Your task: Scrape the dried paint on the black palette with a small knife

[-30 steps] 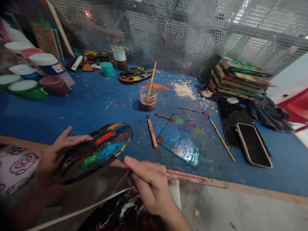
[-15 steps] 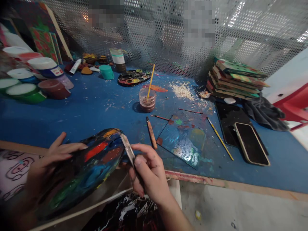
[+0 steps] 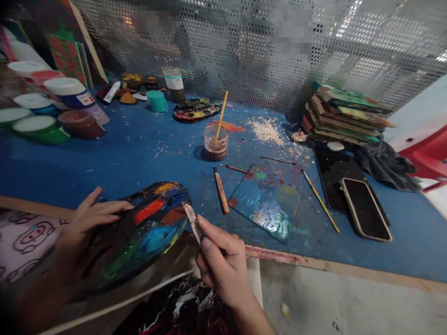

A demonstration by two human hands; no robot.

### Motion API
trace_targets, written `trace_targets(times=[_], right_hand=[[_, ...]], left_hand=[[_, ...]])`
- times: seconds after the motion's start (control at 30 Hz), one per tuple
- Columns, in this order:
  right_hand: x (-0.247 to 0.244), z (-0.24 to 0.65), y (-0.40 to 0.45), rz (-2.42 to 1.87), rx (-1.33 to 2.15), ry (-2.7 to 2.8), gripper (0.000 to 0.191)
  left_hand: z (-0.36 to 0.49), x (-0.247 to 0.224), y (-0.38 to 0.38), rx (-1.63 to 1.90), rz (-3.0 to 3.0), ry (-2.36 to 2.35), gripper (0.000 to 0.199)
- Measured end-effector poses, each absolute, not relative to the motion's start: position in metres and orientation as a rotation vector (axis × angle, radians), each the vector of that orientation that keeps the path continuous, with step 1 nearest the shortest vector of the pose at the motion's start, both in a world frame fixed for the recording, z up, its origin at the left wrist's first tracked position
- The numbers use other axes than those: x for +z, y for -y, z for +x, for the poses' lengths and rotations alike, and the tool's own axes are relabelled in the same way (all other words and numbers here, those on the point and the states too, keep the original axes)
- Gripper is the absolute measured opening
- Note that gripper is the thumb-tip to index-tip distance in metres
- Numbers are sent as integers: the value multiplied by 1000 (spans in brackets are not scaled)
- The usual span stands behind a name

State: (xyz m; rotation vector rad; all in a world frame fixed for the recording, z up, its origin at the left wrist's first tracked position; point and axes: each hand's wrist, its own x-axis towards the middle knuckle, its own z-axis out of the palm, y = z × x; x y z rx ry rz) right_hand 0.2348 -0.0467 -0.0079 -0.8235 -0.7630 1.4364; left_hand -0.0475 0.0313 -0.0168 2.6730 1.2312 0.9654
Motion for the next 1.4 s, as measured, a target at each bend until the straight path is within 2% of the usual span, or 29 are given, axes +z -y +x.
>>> trace_targets(times=[0.1,0.23,0.4,0.53,0.7,0.87,1.03,1.2,1.27,1.4], right_hand=[[-13,234,55,-771,1464,743,30],[-13,237,71,-817,1478,783,30],[-5,267,81,-1196,1049,536,34],[-8,299,86,-1394,705,737,47],[-11,318,94,-1573,290,1331,43],[2,317,89,-1515,110,1846,46],[4,326,83,-1531,-7,2055,43],[7,335,82,-1562,-122,2192,48],[9,332,80,-1515,-103,2271,50],[12,317,76,-1460,84,2381,54]], left_hand=[[-41,-18,-34,1078,2687,-1213,24],[-30,-17,-42,936,2907,-1019,58],[-20,-16,-42,869,3021,-1051,66],[-18,-12,-36,665,3200,-1042,75],[-18,-3,-34,543,3151,-1172,64],[-20,5,-44,447,3127,-1040,72],[-34,10,-66,454,3079,-955,74],[-47,16,-75,354,3023,-1094,57],[-44,14,-70,411,3044,-1032,55],[-23,1,-50,767,3091,-737,48]])
